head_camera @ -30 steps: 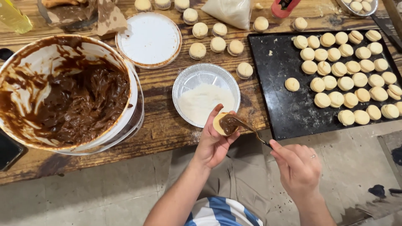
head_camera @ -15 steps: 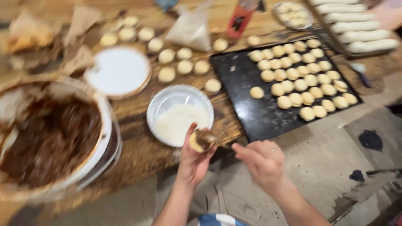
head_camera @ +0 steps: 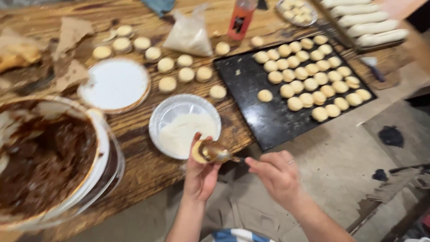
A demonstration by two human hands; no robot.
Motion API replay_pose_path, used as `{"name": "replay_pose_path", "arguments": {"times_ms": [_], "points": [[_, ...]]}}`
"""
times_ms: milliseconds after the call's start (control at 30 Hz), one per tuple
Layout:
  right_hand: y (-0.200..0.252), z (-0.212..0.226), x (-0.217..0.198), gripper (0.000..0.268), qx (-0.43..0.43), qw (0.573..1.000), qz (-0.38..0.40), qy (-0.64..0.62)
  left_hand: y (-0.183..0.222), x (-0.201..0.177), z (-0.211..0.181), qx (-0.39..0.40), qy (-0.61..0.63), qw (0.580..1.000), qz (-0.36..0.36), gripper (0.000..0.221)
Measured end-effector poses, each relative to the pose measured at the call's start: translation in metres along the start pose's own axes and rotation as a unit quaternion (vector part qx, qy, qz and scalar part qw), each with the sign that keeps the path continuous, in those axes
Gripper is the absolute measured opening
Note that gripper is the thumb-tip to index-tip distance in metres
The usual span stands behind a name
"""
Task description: Assembling alfajores by spreading filling on a cookie, sandwiching it with another, and rolling the edges in shredded coconut.
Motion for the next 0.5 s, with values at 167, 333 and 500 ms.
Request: {"name": "replay_pose_path", "arguments": {"times_ms": [167,333,500], "points": [[0.013,-0.006,-0.002,0.038,0.017,1.000,-0.020,0.004,0.005,0.008,0.000,-0.006,0.018,1.000,0.013,0.091],[0.018,-0.011,0.007,0.028,0.053,0.994,-0.030,-0.088,0.002,0.011,0.001,-0.027,-0.005,1.000,0.012,0.091],[0.024,-0.017,0.013,0.020,0.150,0.977,-0.027,-0.148,0.000,0.013,0.000,-0.019,0.028,0.998,0.061,0.096]]}}
Point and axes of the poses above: each hand's wrist, its own y-axis away from the middle knuckle, its own x-axis out of the palm, z = x × y, the point moved 4 cm from there along -y, towards the middle knuckle, and after that the axes turned 2 degrees about -x, right-handed, at the moved point
